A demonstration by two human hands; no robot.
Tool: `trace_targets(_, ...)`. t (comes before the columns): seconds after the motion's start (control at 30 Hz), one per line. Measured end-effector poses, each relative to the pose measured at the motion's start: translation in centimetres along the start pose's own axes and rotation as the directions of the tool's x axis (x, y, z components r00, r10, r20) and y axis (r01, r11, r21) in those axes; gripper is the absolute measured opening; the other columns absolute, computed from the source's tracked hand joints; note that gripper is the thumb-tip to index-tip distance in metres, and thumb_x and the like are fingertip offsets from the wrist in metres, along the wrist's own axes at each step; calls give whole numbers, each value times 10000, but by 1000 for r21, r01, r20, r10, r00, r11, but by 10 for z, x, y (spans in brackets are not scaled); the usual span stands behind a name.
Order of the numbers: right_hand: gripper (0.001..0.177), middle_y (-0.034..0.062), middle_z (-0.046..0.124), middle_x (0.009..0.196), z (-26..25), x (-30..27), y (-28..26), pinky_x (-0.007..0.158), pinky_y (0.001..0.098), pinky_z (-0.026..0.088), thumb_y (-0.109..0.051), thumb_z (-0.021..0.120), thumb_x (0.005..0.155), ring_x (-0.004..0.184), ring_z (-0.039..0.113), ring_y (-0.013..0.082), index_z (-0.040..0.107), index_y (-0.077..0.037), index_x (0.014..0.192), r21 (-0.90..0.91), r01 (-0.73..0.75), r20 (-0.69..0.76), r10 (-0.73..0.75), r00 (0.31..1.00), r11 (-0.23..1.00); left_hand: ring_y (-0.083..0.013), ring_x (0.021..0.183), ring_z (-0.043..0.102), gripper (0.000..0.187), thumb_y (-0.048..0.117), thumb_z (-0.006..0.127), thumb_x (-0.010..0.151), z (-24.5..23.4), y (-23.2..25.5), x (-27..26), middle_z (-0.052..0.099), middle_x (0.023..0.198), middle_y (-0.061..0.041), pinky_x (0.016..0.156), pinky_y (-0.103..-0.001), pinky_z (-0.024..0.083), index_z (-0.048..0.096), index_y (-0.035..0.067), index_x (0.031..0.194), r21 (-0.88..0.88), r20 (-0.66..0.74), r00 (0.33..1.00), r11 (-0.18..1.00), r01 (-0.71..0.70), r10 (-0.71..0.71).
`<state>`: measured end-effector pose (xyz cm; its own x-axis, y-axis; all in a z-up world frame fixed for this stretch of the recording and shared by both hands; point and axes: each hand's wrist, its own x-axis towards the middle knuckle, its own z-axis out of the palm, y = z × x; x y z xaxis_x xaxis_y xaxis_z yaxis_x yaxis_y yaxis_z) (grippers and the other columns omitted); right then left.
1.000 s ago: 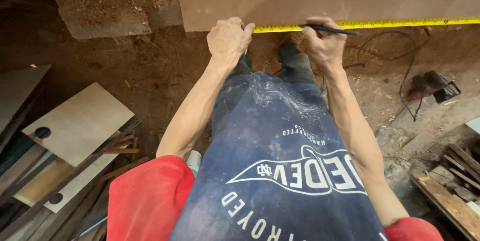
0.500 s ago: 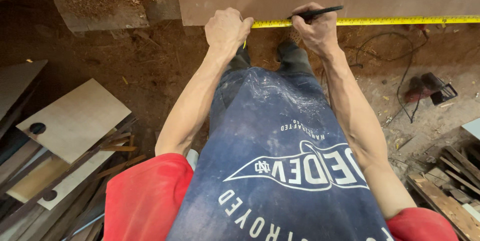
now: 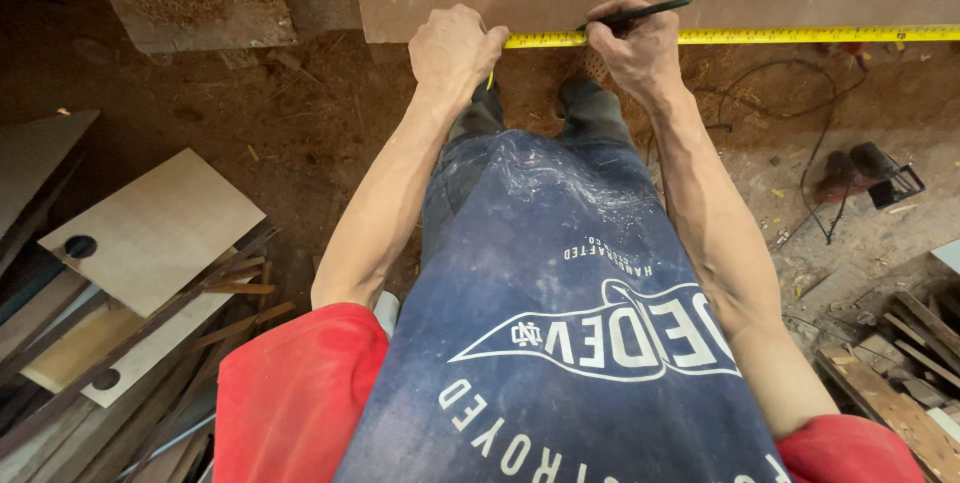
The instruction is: The person measures and marks a large sheet of plywood using a tape measure, pencil, and straightedge. They then use a circular saw to cut the plywood along the marked lines. The person repeats the measuring, marking, and cutting process on the resulting pieces.
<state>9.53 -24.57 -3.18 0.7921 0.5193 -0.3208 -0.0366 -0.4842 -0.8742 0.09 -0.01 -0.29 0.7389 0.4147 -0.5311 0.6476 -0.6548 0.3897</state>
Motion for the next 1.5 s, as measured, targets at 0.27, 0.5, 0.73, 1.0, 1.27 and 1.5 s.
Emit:
trace_targets(0.27,108,41,741,897,2,1,-2,663,231,538,-81,732,974,769,659,84,763,-4,1043,30,-3,-31,4,1000,1000,-385,808,737,407,479,744,801,-2,0,0,749,821,-193,735,-466,583,804,78,836,-9,-10,1000,1000,-15,15)
trace_targets(0.5,131,55,746,886,1,3,-6,655,247,538,-97,723,957,758,663,100,769,-12,1046,-2,-36,-44,36,998,999,-376,818,738,392,471,721,819,-4,0,0,752,826,-184,752,-462,583,810,89,839,-12,20,999,1000,-29,29)
trace_targets(0.73,121,62,758,892,1,5,-9,654,249,559,-101,726,948,752,682,108,772,-20,1025,-46,-40,-44,38,998,998,-376,814,734,385,480,729,797,-4,1,2,756,820,-171,750,-466,578,812,105,827,-19,14,1000,1000,-19,19)
trace_targets(1.0,163,59,750,914,-13,5,3,721,260,590,-147,728,1005,809,711,126,724,10,1048,299,28,-243,48,969,954,-354,814,726,399,482,717,811,-2,-10,7,748,803,-160,759,-455,566,817,96,829,-72,114,989,993,-89,96)
trace_targets(1.27,229,-27,523,774,-85,-59,33,480,305,507,-286,629,1015,597,527,118,557,-75,962,558,26,-756,494,430,830,-106,597,549,408,432,732,879,-17,52,-16,640,638,-15,563,-339,476,738,42,762,-380,469,846,923,-66,253)
trace_targets(1.5,270,50,596,794,-158,-14,100,584,333,582,-92,691,929,662,645,165,428,-128,882,735,356,-677,594,435,577,-111,580,572,412,419,738,875,3,126,-16,654,655,-16,554,-325,477,779,12,828,-259,560,827,958,120,48)
